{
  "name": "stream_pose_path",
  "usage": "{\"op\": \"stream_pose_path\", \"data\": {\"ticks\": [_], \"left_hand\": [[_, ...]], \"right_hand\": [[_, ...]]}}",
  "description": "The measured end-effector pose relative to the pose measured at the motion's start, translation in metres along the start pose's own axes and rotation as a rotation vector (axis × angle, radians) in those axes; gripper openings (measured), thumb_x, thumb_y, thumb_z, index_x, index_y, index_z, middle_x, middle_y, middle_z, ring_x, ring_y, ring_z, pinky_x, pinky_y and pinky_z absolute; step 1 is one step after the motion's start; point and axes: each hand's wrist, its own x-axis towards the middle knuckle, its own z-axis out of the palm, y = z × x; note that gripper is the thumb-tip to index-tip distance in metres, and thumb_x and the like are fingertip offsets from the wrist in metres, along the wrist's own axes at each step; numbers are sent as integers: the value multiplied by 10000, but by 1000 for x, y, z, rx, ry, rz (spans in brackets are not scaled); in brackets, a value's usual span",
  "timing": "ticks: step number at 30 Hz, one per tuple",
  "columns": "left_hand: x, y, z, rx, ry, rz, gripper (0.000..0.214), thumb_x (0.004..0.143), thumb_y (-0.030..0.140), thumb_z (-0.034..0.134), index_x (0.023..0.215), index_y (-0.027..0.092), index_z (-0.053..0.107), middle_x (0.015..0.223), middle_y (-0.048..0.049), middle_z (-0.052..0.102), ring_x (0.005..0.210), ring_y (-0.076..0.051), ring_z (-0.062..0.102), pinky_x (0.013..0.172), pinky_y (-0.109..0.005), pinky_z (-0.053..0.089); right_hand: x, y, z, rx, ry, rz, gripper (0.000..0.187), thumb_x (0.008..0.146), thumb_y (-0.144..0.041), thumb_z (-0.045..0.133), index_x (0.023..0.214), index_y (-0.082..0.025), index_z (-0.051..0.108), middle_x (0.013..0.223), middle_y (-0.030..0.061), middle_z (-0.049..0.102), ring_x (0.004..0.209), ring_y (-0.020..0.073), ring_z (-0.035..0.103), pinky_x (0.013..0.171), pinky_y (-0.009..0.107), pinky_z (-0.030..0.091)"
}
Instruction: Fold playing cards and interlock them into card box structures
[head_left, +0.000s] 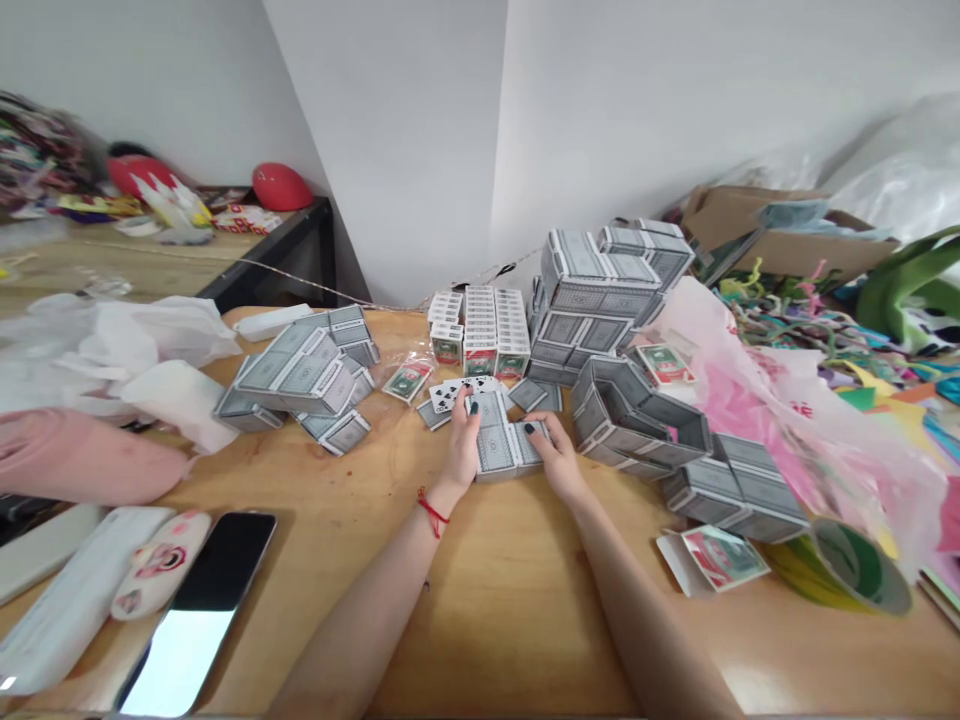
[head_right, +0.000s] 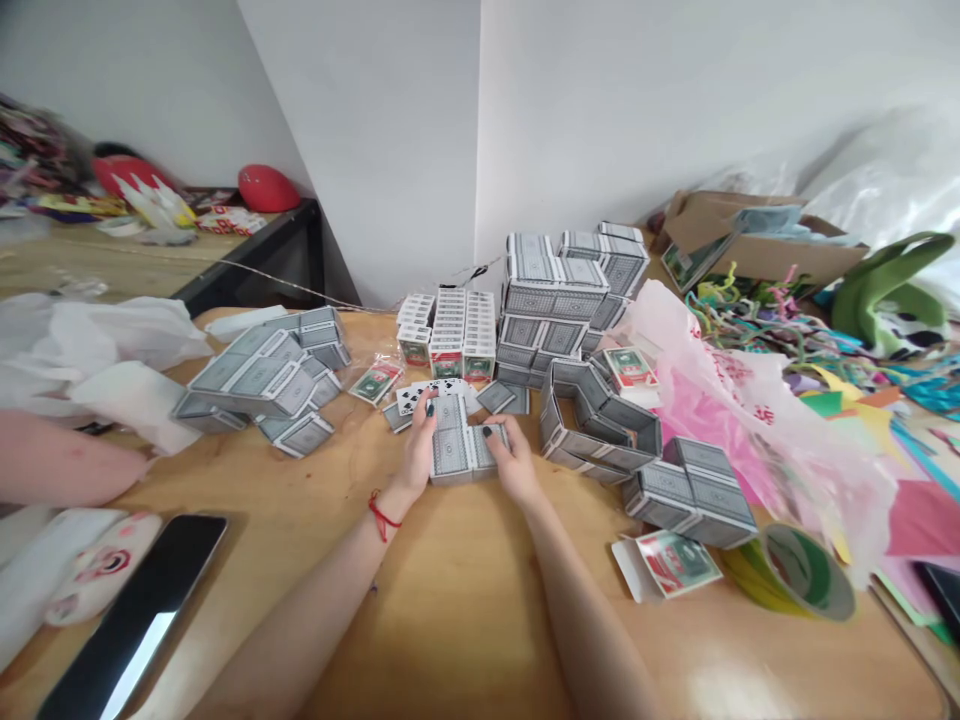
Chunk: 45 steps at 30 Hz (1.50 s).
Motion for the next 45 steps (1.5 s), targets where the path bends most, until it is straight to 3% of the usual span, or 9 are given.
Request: {"op": "stream_pose_path", "data": {"ticks": [7,14,20,25,33,36,38,42,45], "left_hand": [[4,6,-12,231,-175,-17,704,768,210,537,1377,246,186,1449,-72,230,1339,-213,214,1108,-382,157],[10,12,-16,258,-200,-8,701,744,206,576,1365,236,252,1448,-81,249,1346,-225,208,1113,-393,131],[15,9,-9,68,-59,-45,553,755,280,579,1281,219,419,1415,-74,350,1333,-208,266,1112,-370,165],[-2,5,-6,-146,234,-12,404,863,387,348,1107,146,562,1222,-114,555,1152,-214,502,994,-374,375],[-25,4,2,110,384,139,241,831,313,419,896,166,599,976,-77,619,958,-174,565,884,-316,432],[-13,3,-5,-3,358,66,264,838,345,391,774,162,570,732,-42,609,721,-155,593,723,-297,479],[-6,3,-11,-57,385,65,264,829,341,398,719,159,554,675,-29,588,673,-150,587,689,-292,481],[-4,6,-17,-60,264,124,233,808,332,440,733,161,579,772,-49,619,788,-172,600,762,-315,475],[-8,9,-15,1,131,165,173,781,292,489,851,175,595,892,-54,629,887,-178,586,844,-329,444]], "right_hand": [[-4,-5,4,-25,-65,-61,166,829,-360,447,890,-214,498,840,12,515,786,162,482,728,277,374],[-10,-9,14,-101,4,-139,160,833,-337,416,903,-214,491,852,29,515,807,176,493,747,293,390],[-10,-6,15,-126,67,-148,207,837,-360,407,911,-207,524,889,50,552,860,195,518,788,314,398],[-11,-2,11,-170,84,-107,226,838,-347,409,942,-195,540,906,61,577,851,196,532,775,319,407],[-42,-29,22,-498,198,-133,217,830,-302,414,944,-204,570,884,97,607,857,233,551,740,342,415],[-54,-37,17,-556,106,-70,172,808,-342,479,819,-220,600,657,28,590,582,168,526,562,278,376],[-55,-36,10,-530,194,-57,197,819,-336,462,701,-214,563,541,-4,507,494,141,455,521,268,341],[-32,-29,-3,-452,501,-157,132,788,-331,492,755,-206,519,687,24,508,655,171,469,647,306,385],[-7,-22,-6,-269,354,-196,249,781,-345,494,972,-199,558,986,85,573,919,213,516,828,364,398]]}}
